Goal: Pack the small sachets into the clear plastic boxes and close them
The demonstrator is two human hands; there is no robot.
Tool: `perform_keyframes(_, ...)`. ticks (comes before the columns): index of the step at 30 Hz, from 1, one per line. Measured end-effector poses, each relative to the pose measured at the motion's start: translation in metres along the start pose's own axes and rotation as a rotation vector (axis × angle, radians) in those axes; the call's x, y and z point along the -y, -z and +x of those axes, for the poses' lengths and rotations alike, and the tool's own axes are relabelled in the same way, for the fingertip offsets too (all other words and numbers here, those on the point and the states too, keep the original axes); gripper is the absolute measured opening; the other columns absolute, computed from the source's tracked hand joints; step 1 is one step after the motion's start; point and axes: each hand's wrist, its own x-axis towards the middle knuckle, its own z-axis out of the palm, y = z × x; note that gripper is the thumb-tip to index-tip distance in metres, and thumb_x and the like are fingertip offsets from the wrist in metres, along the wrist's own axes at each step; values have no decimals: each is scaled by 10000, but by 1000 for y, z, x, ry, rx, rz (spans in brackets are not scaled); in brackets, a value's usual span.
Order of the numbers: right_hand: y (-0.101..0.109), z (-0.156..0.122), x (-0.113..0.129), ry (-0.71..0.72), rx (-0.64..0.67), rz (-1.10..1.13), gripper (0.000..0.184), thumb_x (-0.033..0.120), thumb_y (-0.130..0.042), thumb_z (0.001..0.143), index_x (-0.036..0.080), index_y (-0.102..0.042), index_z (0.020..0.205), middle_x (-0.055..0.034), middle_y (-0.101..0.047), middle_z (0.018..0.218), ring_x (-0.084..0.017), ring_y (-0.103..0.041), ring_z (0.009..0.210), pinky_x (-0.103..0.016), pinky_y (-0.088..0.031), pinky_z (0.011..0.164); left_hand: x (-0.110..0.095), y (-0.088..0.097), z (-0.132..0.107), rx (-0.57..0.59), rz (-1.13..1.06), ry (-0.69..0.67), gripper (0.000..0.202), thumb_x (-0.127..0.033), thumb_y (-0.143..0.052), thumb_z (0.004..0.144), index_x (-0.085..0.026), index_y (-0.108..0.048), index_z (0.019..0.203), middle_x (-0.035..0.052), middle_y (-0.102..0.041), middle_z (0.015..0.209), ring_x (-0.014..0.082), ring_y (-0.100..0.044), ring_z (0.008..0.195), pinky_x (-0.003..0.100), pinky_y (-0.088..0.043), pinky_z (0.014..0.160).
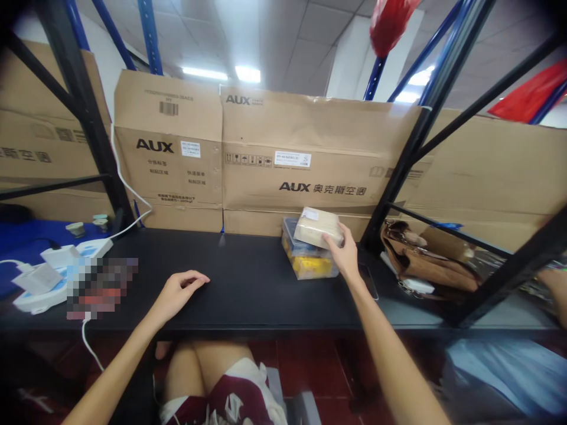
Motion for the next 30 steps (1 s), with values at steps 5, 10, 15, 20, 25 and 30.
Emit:
perform_keyframes(5,14,0,-11,-13,138,249,697,561,-851,719,163,-766,1285,-183,-684,1510,-379,-606,1433,-505,-458,1200,-2,-1,0,-4,3,8,303,-501,-678,859,-261,-860,823,73,-838,920,297,-719,830,394,-506,797)
perform_keyframes(10,22,9,-17,-52,258,392,592,444,-864,677,189,-793,1206,-160,-689,1518,-373,-594,1438,-468,-456,1178,-1,-1,0,18,5,16,288,-473,-669,885,-263,-864,852,70,-845,963,304,-744,891,403,-511,834)
perform_keyframes(15,18,18,-7,-238,283,576,579,581,-710,799,224,-766,1252,-177,-762,1356,-380,-717,1221,-483,-550,978,-1,-1,0,14,0,1,282,-465,-675,895,-263,-862,839,72,-845,968,304,-747,907,397,-512,835)
perform_keyframes(20,10,28,-24,-481,423,624,657,738,-497,968,211,-738,1277,-188,-812,1184,-399,-757,1152,-532,-591,956,1,-2,0,15,7,1,307,-485,-662,893,-255,-859,842,73,-843,955,297,-739,885,398,-505,831)
perform_keyframes(25,-10,21,-44,-463,597,739,466,663,-590,943,323,-747,1221,-64,-830,1255,-348,-724,1288,-521,-563,1123,4,-3,2,16,32,1,327,-491,-638,901,-256,-859,852,67,-842,962,292,-731,899,400,-492,827)
perform_keyframes(30,-45,-4,-28,-369,801,710,555,753,-562,932,309,-772,1192,-71,-824,1290,-358,-679,1373,-553,-495,1209,9,-5,3,12,30,-14,312,-477,-638,920,-255,-847,855,75,-829,984,287,-743,931,397,-508,825)
